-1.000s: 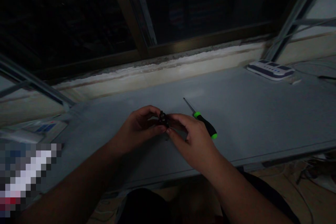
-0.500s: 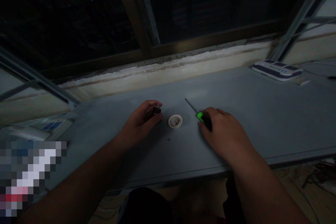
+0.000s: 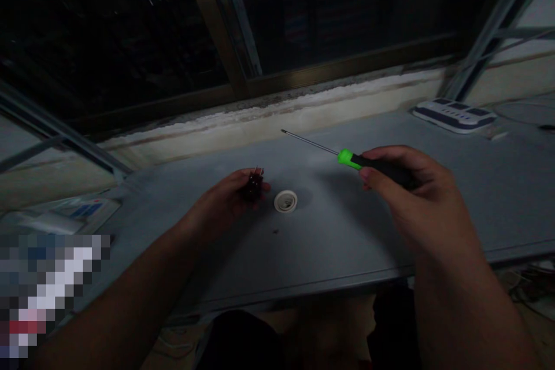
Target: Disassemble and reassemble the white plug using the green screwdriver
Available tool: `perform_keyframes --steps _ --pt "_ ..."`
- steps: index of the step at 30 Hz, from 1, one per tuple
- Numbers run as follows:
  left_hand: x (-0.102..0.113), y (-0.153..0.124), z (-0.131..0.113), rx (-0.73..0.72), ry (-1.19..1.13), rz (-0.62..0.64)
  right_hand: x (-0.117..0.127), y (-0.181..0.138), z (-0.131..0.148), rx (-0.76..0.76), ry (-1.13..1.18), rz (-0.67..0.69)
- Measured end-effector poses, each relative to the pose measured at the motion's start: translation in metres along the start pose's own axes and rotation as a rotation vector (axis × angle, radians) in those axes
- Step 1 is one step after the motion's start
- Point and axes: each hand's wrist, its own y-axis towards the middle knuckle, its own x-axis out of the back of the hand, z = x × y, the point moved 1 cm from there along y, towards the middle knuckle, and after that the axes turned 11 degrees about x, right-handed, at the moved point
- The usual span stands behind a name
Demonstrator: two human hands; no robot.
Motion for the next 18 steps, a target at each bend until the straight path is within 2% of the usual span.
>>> perform_keyframes --steps 3,8,12,18 --pt "0.001 -0.002 -0.002 0.024 -0.137 0.031 -0.001 -0.001 0.000 -0.067 0.014 0.084" --pt "0.004 -0.002 -0.001 -0.008 -0.151 0.044 -0.015 -0.006 0.007 -0.114 -0.053 0.267" --pt "0.002 -0.002 0.000 -0.022 -0.125 0.050 -0.025 -0.009 0.007 -0.175 -0.010 0.291" --pt "0.000 -0.003 0.002 -0.050 -0.101 0.077 -0.026 -0.009 0.000 -0.212 0.026 0.305"
